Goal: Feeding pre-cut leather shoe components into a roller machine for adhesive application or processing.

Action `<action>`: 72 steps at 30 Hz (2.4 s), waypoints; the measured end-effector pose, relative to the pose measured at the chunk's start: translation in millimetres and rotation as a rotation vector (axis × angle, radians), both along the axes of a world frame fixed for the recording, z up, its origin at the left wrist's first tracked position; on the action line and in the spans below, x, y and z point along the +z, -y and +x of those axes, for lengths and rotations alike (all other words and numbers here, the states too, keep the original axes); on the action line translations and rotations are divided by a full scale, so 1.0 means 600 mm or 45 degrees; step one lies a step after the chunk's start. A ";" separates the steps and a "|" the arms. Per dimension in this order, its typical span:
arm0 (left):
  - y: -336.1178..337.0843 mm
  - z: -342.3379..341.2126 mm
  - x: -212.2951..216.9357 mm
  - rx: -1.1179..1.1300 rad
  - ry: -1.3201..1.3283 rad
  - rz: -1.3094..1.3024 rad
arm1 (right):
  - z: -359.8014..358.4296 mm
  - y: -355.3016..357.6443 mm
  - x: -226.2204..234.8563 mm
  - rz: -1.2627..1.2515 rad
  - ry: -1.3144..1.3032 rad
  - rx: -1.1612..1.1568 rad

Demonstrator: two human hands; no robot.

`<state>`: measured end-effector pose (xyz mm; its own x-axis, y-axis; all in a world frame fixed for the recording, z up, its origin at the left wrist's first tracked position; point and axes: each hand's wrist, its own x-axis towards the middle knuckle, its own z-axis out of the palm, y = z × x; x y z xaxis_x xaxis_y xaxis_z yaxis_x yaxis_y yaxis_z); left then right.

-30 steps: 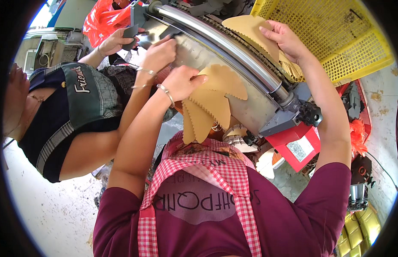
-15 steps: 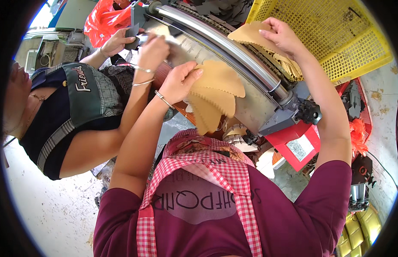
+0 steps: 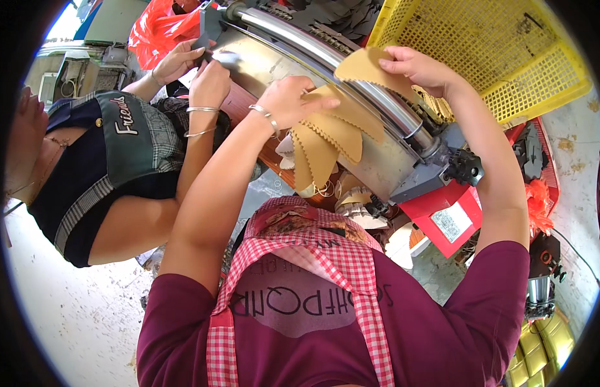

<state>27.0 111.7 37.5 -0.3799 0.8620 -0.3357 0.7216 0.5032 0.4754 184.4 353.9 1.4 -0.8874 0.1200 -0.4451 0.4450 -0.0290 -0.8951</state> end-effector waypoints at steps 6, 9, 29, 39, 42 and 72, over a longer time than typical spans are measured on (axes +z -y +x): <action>0.069 -0.021 -0.044 0.135 0.806 0.219 | -0.002 -0.005 0.002 0.046 -0.007 0.058; 0.055 -0.017 -0.051 0.148 0.708 0.271 | -0.002 0.002 0.006 0.052 -0.022 0.028; 0.051 -0.007 0.002 0.019 0.153 -0.092 | -0.002 -0.045 -0.015 -0.124 -0.284 -0.447; 0.016 -0.019 -0.012 0.025 0.305 -0.023 | -0.006 -0.015 -0.007 0.106 0.034 0.018; 0.047 -0.037 -0.028 0.050 0.399 -0.061 | -0.009 -0.023 -0.003 0.404 -0.023 0.065; 0.002 -0.011 -0.020 0.104 0.244 -0.062 | -0.008 -0.009 -0.004 0.024 -0.026 0.031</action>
